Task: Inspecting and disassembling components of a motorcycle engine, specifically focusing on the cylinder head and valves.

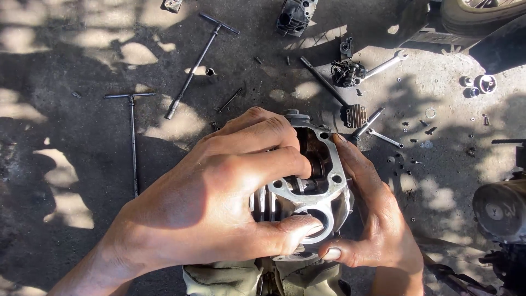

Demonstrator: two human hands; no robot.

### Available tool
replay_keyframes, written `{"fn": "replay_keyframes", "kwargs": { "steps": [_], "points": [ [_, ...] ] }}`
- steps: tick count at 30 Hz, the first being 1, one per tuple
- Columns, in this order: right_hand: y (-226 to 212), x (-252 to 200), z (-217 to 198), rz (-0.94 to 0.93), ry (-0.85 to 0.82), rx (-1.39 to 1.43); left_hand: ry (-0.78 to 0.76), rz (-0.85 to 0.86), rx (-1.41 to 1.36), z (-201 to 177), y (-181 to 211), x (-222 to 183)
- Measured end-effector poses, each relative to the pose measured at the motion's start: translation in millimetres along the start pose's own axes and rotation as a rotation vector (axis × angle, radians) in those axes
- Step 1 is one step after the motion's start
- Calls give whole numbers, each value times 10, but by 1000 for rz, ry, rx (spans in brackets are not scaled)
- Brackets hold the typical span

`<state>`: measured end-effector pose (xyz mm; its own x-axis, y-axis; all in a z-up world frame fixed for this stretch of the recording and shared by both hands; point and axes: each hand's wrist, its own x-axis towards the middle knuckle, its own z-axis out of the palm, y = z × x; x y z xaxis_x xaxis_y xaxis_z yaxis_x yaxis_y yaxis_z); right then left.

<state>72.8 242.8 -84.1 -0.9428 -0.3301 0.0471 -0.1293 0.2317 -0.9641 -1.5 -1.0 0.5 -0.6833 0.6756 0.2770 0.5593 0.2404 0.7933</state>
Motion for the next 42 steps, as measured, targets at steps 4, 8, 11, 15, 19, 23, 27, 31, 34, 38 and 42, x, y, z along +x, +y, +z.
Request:
{"fn": "replay_keyframes", "kwargs": {
  "steps": [4,8,11,15,19,23,27,31,34,38,42],
  "points": [
    [-29,19,22,32,2,127,37,44,-3,13,-19,-26],
    [-23,29,12,0,-11,118,28,43,-4,17,-22,-30],
    [-33,32,16,-4,-27,105,41,63,-4,22,-31,-39],
    [8,2,28,-2,-11,142,30,65,12,32,-48,-53],
    [30,-38,20,26,-6,133,45,59,25,74,-49,-78],
    [72,-62,10,2,-6,55,70,70,18,89,-20,-89],
    [65,-45,24,-2,-12,134,65,61,19,90,-28,-90],
    [31,-33,15,-18,-18,94,69,64,8,94,-14,-88],
    [24,-29,18,-41,-19,41,71,73,15,84,-16,-90],
    [97,-56,15,-60,-20,106,67,79,4,87,-3,-84],
    [101,-95,34,-47,-2,62,79,101,34,109,6,-103]
  ]
}}
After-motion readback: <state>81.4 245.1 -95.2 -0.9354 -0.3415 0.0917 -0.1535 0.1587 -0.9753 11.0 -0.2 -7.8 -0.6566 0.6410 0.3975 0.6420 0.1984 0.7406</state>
